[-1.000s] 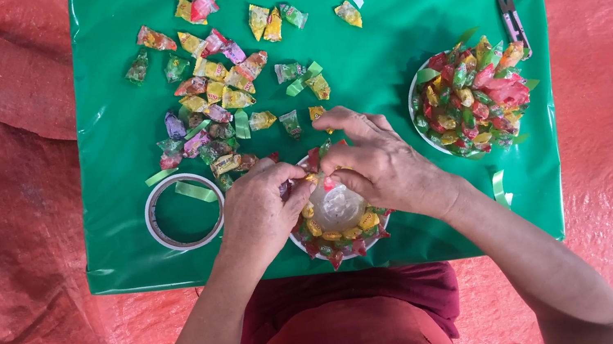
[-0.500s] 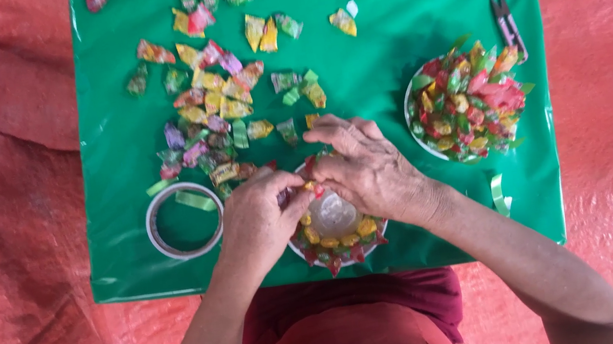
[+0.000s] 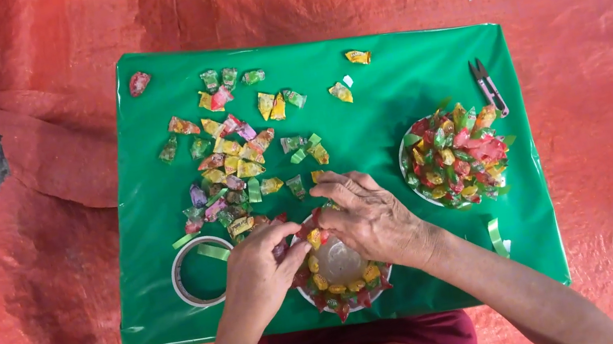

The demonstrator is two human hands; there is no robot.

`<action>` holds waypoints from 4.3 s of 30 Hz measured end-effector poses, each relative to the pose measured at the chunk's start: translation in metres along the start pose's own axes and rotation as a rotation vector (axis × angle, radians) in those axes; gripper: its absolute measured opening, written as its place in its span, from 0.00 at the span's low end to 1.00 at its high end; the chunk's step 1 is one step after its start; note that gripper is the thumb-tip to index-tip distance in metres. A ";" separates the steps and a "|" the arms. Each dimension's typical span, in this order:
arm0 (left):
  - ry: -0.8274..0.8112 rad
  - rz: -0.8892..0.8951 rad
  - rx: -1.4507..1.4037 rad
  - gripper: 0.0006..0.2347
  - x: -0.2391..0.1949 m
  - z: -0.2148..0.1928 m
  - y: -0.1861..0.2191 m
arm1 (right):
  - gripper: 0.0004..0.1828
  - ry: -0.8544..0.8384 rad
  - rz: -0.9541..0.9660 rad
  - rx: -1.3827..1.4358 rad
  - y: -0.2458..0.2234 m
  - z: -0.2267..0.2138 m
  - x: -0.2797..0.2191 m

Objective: Assembling a decorative candy tower by sticking individual wrapped candies onto a base using adhesive tape.

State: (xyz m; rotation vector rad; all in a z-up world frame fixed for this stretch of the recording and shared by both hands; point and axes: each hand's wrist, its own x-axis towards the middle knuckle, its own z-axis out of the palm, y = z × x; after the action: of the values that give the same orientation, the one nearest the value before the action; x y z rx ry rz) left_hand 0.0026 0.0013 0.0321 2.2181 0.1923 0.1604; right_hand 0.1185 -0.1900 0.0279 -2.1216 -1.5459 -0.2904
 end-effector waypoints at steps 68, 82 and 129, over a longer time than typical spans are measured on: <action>-0.194 -0.050 0.404 0.05 0.059 0.040 0.030 | 0.23 0.602 0.710 0.860 -0.042 0.044 -0.158; -0.066 0.119 0.310 0.01 0.049 0.038 0.018 | 0.21 0.632 0.695 0.916 -0.043 0.052 -0.165; -0.121 -0.021 -0.979 0.22 -0.072 0.041 0.008 | 0.06 0.234 0.682 0.375 -0.045 -0.053 -0.078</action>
State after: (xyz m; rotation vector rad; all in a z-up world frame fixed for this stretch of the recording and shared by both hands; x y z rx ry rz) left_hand -0.0594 -0.0494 0.0098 1.2454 0.0456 0.0786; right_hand 0.0564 -0.2712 0.0507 -2.0731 -0.6228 -0.0024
